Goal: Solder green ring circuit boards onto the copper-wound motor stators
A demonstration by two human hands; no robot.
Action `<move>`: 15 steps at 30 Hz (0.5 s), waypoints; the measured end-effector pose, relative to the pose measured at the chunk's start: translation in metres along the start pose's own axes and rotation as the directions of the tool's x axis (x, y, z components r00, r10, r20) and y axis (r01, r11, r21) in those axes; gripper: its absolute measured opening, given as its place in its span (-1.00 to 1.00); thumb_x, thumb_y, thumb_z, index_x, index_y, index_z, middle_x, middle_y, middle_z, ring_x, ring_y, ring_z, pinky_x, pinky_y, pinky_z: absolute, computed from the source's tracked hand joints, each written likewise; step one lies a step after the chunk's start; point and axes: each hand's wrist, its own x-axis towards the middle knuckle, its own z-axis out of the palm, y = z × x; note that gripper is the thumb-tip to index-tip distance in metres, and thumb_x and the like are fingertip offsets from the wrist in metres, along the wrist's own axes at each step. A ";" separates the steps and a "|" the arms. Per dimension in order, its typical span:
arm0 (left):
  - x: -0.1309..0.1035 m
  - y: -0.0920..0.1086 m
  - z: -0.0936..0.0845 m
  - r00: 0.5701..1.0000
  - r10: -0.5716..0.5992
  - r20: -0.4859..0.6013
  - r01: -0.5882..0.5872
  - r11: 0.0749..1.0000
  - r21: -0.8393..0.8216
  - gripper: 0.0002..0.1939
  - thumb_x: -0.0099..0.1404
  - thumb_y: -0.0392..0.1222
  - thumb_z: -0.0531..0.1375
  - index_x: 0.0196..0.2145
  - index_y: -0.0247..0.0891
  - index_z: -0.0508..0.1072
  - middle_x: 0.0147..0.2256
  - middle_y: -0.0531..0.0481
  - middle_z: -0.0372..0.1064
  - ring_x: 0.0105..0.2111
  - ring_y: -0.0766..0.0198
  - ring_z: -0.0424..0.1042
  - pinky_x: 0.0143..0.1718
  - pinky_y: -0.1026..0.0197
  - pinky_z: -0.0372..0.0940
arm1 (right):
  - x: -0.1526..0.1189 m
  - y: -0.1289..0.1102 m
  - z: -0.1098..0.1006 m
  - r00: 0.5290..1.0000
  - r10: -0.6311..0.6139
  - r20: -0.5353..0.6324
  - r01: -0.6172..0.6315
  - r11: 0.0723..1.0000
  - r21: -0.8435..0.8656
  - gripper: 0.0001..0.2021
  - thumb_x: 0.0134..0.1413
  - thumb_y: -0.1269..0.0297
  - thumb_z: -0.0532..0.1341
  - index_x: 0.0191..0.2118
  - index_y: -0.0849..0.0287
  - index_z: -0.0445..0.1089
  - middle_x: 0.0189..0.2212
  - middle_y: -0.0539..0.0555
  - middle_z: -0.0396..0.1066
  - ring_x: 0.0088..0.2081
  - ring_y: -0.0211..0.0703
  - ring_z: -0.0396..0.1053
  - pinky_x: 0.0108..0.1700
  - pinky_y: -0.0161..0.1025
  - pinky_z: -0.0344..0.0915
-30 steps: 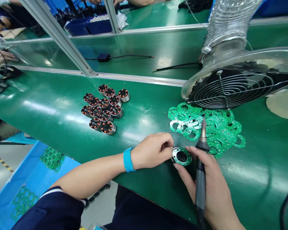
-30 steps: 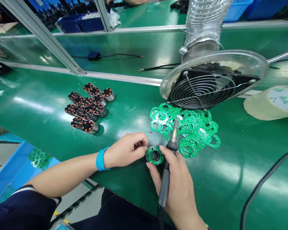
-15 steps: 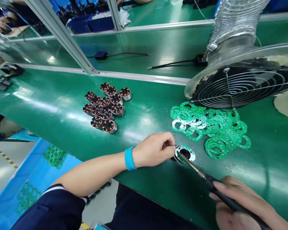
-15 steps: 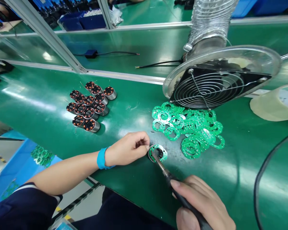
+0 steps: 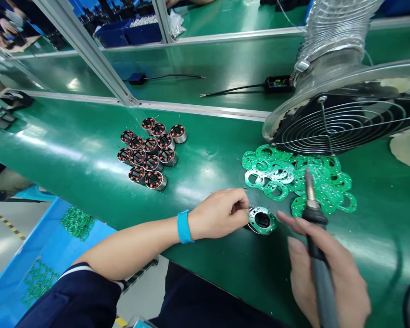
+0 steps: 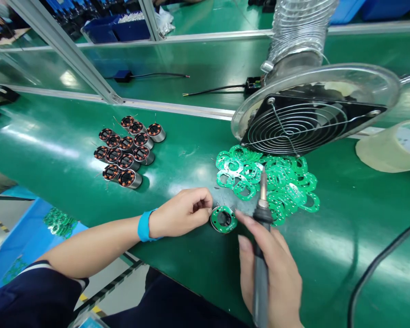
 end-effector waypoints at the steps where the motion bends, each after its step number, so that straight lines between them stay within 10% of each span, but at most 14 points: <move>1: 0.000 0.000 0.000 1.000 0.002 0.001 -0.002 1.000 0.001 -0.82 0.17 -0.44 0.12 -0.48 -0.22 0.20 -0.54 0.18 0.16 -0.50 0.39 0.16 -0.45 0.30 0.06 | 0.005 -0.001 0.006 0.999 -0.033 0.017 0.034 0.998 -0.052 -0.65 0.24 0.27 0.20 0.12 0.08 0.32 -0.13 0.14 0.55 -0.14 0.00 0.52 -0.11 -0.06 0.44; 15: 0.005 -0.002 -0.011 0.995 -0.103 0.015 0.104 0.966 -0.235 -0.93 0.25 -0.38 0.17 -0.38 -0.28 0.34 -0.51 0.17 0.25 -0.49 0.43 0.25 -0.44 0.36 0.21 | 0.015 -0.003 0.012 0.988 -0.106 0.112 0.106 0.994 0.011 -0.51 0.23 0.35 0.20 0.25 0.08 0.17 0.06 0.18 0.47 0.06 0.01 0.47 0.00 -0.08 0.46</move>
